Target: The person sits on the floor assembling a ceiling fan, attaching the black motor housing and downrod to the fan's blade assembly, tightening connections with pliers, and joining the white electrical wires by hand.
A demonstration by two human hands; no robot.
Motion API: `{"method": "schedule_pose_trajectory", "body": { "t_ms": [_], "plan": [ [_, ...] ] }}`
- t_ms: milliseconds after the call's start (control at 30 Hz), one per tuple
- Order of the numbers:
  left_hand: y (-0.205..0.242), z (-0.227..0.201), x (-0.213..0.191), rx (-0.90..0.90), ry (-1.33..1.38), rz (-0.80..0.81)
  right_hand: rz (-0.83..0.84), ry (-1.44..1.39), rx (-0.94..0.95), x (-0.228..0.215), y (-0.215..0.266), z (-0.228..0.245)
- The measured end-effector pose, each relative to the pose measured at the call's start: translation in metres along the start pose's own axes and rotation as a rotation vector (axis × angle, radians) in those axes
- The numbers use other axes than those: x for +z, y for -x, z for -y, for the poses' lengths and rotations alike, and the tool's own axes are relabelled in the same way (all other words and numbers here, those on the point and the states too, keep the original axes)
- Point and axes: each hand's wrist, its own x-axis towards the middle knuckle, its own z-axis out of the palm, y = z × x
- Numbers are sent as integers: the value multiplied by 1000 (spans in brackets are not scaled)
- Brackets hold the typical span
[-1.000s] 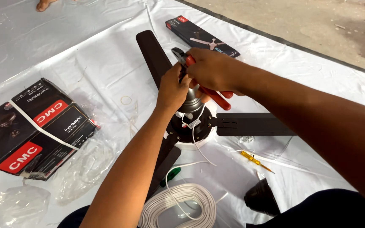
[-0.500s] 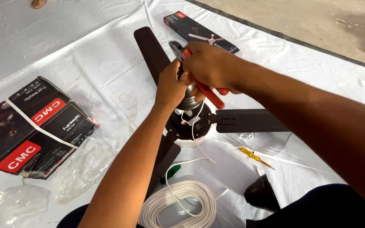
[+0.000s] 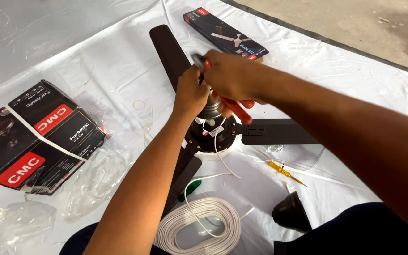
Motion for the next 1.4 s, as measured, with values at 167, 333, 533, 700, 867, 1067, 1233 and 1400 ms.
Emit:
{"method": "schedule_pose_trajectory", "body": {
  "t_ms": [167, 333, 533, 700, 867, 1067, 1233, 1400],
  "plan": [
    [3, 9, 6, 157, -35, -66, -90, 16, -47, 0, -2, -7],
    [0, 11, 6, 105, -82, -64, -23, -110, 32, -18, -4, 4],
    [2, 3, 5, 24, -48, -24, 28, -194, -51, -28, -16, -9],
    [-2, 15, 8, 62, -48, -45, 112, -221, 27, -18, -6, -4],
    [3, 2, 3, 70, -4, -37, -34, -49, -66, -19, -5, -1],
    [0, 9, 8, 91, -54, -53, 12, -71, -50, -21, -1, 0],
    [2, 3, 5, 77, 18, -33, -11, -44, -95, -23, -8, -2],
    [0, 6, 5, 32, -25, -20, 13, -2, 21, -16, -7, 2]
  ]
}}
